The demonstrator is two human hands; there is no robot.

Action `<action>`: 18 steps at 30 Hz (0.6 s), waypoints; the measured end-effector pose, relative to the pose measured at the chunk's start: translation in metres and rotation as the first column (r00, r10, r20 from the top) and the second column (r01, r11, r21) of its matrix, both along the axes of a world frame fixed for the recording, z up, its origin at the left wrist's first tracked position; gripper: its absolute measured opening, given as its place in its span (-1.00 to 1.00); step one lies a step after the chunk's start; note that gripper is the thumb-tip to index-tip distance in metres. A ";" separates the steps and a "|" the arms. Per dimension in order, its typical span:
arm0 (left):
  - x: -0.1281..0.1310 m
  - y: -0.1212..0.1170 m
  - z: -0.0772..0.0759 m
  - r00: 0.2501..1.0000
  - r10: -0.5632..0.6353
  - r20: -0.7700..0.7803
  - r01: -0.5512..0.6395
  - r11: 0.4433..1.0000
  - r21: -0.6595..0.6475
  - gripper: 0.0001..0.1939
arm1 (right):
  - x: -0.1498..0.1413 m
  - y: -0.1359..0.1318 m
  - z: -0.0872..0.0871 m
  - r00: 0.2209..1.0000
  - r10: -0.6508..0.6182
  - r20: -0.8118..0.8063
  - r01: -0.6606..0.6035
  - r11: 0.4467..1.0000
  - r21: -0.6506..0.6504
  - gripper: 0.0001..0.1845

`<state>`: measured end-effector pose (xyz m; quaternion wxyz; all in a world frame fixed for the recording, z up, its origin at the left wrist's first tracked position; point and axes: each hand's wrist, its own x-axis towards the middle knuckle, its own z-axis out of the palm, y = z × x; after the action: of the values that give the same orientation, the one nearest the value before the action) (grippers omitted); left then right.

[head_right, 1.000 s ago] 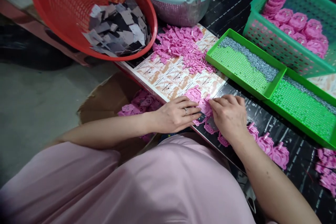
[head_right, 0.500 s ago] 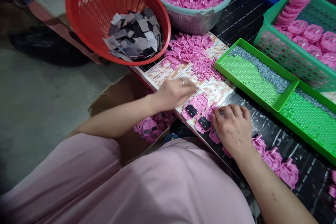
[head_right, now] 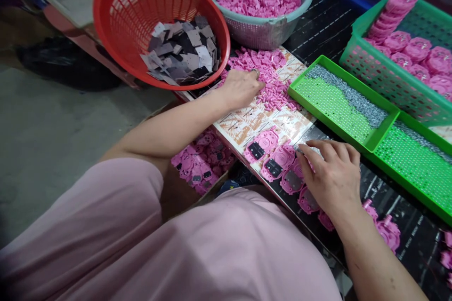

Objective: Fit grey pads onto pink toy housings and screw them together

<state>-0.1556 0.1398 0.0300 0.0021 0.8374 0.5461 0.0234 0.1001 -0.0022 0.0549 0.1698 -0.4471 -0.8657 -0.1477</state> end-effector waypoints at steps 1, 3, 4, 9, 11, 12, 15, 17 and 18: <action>-0.001 0.002 0.000 1.000 -0.015 -0.011 0.015 1.000 0.012 -0.69 | 0.001 0.000 0.000 1.000 -0.002 -0.007 0.002 1.000 0.003 -0.86; -0.005 0.004 0.000 0.999 -0.038 0.014 0.038 0.999 0.038 -0.68 | 0.003 0.001 0.000 1.000 -0.002 -0.012 0.002 1.000 0.007 -0.87; -0.007 0.003 0.001 0.998 -0.036 0.052 0.033 0.998 0.051 -0.67 | 0.004 0.002 0.000 1.000 0.000 -0.017 0.000 1.000 0.009 -0.87; -0.010 -0.023 0.009 0.879 -0.041 0.476 0.035 0.999 0.022 -0.68 | 0.000 0.004 0.001 0.994 0.033 -0.104 -0.039 0.998 -0.053 -0.82; -0.004 -0.044 0.010 0.723 -0.064 0.688 0.189 0.976 -0.108 -0.71 | -0.007 0.005 0.003 0.979 0.040 -0.200 -0.065 0.991 -0.115 -0.70; 0.000 -0.055 0.010 0.636 -0.042 0.770 0.286 0.940 -0.185 -0.72 | -0.011 0.005 0.004 0.968 0.038 -0.248 -0.075 0.987 -0.144 -0.63; 0.014 -0.082 0.007 0.429 0.121 0.895 0.478 0.810 -0.339 -0.74 | -0.025 0.005 0.007 0.954 0.065 -0.292 -0.121 0.977 -0.176 -0.56; 0.020 -0.092 0.003 0.321 0.254 0.912 0.541 0.741 -0.397 -0.74 | -0.032 0.005 0.008 0.956 0.106 -0.272 -0.145 0.981 -0.128 -0.65; 0.022 -0.095 0.001 0.267 0.317 0.910 0.562 0.715 -0.415 -0.74 | -0.034 0.005 0.009 0.956 0.116 -0.269 -0.148 0.984 -0.100 -0.71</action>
<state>-0.1331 0.0451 0.0315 0.6380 0.6240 0.3205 0.3175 0.0661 0.0030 0.0635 0.2654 -0.4131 -0.8709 -0.0237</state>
